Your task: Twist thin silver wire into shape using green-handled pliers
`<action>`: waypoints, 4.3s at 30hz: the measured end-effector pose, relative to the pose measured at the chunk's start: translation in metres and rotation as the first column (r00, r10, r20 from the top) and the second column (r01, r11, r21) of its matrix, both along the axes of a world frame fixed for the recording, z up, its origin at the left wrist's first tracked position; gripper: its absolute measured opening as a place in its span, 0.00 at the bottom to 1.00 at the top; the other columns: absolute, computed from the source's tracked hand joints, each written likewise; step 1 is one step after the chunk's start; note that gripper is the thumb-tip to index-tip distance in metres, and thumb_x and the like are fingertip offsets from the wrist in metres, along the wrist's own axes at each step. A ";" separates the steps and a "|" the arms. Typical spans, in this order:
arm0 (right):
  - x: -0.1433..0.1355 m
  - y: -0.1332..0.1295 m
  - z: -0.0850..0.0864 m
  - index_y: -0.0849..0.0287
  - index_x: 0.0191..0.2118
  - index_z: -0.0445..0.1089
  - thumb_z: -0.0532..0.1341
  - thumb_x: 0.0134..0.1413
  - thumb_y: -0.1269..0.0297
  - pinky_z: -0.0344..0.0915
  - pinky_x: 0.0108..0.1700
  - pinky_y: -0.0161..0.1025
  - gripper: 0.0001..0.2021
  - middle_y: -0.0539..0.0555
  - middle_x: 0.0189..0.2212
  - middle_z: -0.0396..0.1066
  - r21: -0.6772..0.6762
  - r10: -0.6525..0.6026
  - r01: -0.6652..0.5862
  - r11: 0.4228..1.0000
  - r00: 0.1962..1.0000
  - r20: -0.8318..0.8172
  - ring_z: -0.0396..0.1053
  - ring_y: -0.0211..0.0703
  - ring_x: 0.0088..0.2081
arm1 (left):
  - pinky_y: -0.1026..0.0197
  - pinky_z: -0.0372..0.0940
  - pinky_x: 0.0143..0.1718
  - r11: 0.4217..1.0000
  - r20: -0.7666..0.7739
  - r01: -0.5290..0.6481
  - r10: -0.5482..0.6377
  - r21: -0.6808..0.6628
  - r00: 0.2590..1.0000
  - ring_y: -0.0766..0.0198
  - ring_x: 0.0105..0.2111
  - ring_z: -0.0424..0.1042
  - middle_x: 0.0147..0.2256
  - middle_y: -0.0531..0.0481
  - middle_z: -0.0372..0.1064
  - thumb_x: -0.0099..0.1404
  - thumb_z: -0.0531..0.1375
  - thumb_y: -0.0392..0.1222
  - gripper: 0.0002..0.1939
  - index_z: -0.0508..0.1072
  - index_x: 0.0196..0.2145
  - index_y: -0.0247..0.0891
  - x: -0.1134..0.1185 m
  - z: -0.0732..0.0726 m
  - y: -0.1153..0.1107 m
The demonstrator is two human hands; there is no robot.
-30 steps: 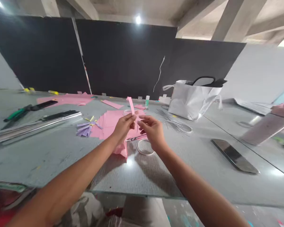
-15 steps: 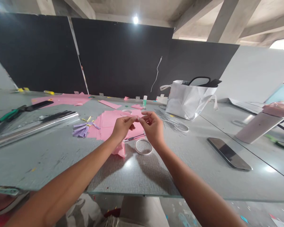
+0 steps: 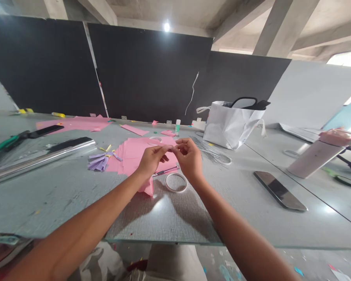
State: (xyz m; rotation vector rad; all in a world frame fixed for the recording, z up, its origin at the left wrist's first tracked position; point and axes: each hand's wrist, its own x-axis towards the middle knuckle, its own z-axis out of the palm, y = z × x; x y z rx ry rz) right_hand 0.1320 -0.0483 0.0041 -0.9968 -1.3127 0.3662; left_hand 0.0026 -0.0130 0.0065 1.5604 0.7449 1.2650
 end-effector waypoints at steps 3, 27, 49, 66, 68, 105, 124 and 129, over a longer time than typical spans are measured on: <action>0.000 -0.001 0.000 0.55 0.36 0.65 0.62 0.50 0.63 0.57 0.30 0.36 0.08 0.45 0.23 0.69 -0.003 -0.052 0.052 0.999 0.997 0.054 0.60 0.35 0.24 | 0.63 0.62 0.28 1.000 -0.017 -0.002 0.002 0.009 1.000 0.66 0.24 0.67 0.21 0.50 0.69 0.52 0.64 0.58 0.21 0.80 0.29 0.36 0.000 0.000 0.000; 0.013 0.001 0.003 0.55 0.28 0.73 0.61 0.56 0.60 0.66 0.43 0.46 0.09 0.52 0.31 0.74 0.006 -0.058 0.059 0.998 0.946 0.319 0.68 0.44 0.37 | 0.63 0.62 0.27 1.000 0.008 0.005 -0.005 -0.015 1.000 0.69 0.22 0.65 0.25 0.48 0.72 0.52 0.65 0.56 0.19 0.79 0.28 0.35 -0.001 0.001 -0.001; -0.003 -0.014 0.014 0.55 0.30 0.76 0.59 0.54 0.65 0.68 0.35 0.40 0.08 0.51 0.26 0.76 0.001 -0.062 0.062 0.998 0.987 0.149 0.72 0.40 0.28 | 0.63 0.65 0.30 0.978 0.014 -0.164 0.164 0.127 0.986 0.67 0.24 0.67 0.22 0.50 0.71 0.55 0.64 0.56 0.18 0.79 0.27 0.35 -0.001 0.001 -0.004; -0.001 -0.012 0.012 0.56 0.29 0.76 0.59 0.51 0.66 0.66 0.32 0.37 0.07 0.50 0.25 0.76 -0.025 -0.010 0.013 1.000 0.992 0.128 0.71 0.38 0.27 | 0.65 0.64 0.25 0.923 -0.089 -0.207 0.248 0.325 0.965 0.67 0.23 0.69 0.25 0.50 0.74 0.58 0.62 0.47 0.12 0.80 0.30 0.36 -0.005 0.002 -0.004; -0.001 -0.011 0.013 0.57 0.28 0.75 0.60 0.51 0.66 0.66 0.32 0.37 0.07 0.50 0.24 0.75 -0.031 0.014 -0.011 0.999 0.993 0.113 0.71 0.38 0.27 | 0.65 0.64 0.25 0.930 -0.078 -0.200 0.234 0.309 0.969 0.67 0.23 0.69 0.24 0.50 0.74 0.58 0.62 0.47 0.12 0.80 0.28 0.36 -0.004 0.003 -0.004; 0.039 -0.043 0.016 0.60 0.32 0.76 0.60 0.50 0.64 0.69 0.34 0.36 0.09 0.53 0.27 0.77 -0.083 -0.059 0.082 0.993 0.966 0.251 0.73 0.38 0.27 | 0.63 0.64 0.30 0.994 -0.031 0.008 -0.005 0.110 1.000 0.68 0.25 0.67 0.26 0.49 0.72 0.56 0.62 0.49 0.14 0.75 0.25 0.34 0.002 0.004 -0.010; 0.024 -0.059 0.019 0.59 0.26 0.70 0.56 0.49 0.62 0.61 0.27 0.33 0.08 0.50 0.20 0.71 -0.141 -0.124 0.159 0.977 0.966 0.227 0.67 0.36 0.23 | 0.64 0.63 0.30 0.988 0.053 0.102 -0.109 0.119 0.993 0.69 0.24 0.64 0.26 0.51 0.69 0.58 0.62 0.47 0.11 0.75 0.26 0.36 0.003 0.003 -0.016; 0.067 -0.155 0.005 0.56 0.23 0.65 0.55 0.52 0.62 0.59 0.25 0.32 0.10 0.48 0.18 0.67 -0.366 0.137 0.144 0.919 0.755 0.641 0.64 0.35 0.21 | 0.62 0.63 0.34 0.988 0.113 0.153 -0.154 0.017 0.982 0.68 0.26 0.64 0.27 0.49 0.69 0.59 0.61 0.51 0.15 0.74 0.26 0.35 0.001 0.003 -0.016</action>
